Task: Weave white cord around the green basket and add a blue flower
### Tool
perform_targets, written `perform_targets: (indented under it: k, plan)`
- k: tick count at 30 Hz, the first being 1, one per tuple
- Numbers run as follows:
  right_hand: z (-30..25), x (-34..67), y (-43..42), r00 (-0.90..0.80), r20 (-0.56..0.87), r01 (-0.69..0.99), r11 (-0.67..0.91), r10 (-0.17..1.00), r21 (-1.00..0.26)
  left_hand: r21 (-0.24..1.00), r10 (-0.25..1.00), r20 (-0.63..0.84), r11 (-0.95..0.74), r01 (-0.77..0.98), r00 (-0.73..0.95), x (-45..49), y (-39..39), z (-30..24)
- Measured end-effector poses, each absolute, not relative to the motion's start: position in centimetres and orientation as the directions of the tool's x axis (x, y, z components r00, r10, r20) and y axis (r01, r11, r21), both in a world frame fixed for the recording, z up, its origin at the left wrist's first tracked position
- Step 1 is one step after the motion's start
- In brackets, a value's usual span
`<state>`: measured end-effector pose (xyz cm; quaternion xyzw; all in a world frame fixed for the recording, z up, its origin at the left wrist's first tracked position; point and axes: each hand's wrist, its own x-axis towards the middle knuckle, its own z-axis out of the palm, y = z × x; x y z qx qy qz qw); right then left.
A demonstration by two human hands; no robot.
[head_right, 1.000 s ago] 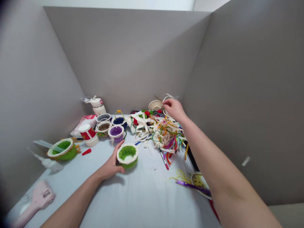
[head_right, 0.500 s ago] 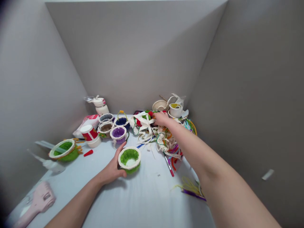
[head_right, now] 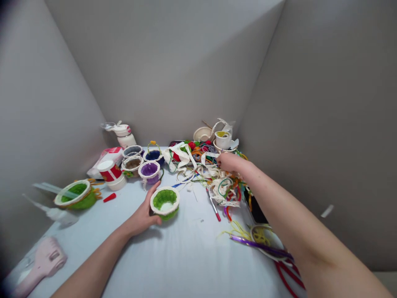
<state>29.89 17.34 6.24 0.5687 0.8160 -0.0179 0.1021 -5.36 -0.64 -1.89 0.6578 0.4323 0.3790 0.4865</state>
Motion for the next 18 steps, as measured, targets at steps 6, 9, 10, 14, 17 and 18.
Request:
perform_targets:
  k: [6, 9, 10, 14, 17, 18]
  plan:
    - [8.2, 29.5, 17.4, -0.338, -0.202, 0.931, 0.358, 0.919, 0.072, 0.968, 0.934, 0.085, -0.160, 0.193, 0.346, -5.4, -0.7, -1.8]
    - [9.7, 28.0, 18.1, -0.410, -0.084, 0.912, 0.407, 0.908, -0.051, 0.973, 0.933, 0.072, -0.143, 0.180, 0.352, -5.3, -0.7, -1.7]
    - [10.1, 27.2, 18.5, -0.436, -0.028, 0.894, 0.430, 0.899, -0.123, 0.974, 0.932, 0.070, -0.140, 0.176, 0.356, -5.3, -0.7, -1.6]
    - [9.6, 22.5, 20.4, -0.431, 0.091, 0.827, 0.434, 0.898, -0.358, 0.977, 0.928, 0.067, -0.135, 0.163, 0.366, -5.1, -0.8, -1.4]
    - [7.7, 18.7, 22.1, -0.404, 0.057, 0.839, 0.395, 0.913, -0.375, 0.978, 0.928, 0.067, -0.134, 0.160, 0.367, -5.1, -0.8, -1.3]
    - [7.0, 17.7, 22.6, -0.381, 0.044, 0.857, 0.371, 0.923, -0.358, 0.978, 0.928, 0.066, -0.133, 0.161, 0.367, -5.1, -0.8, -1.3]
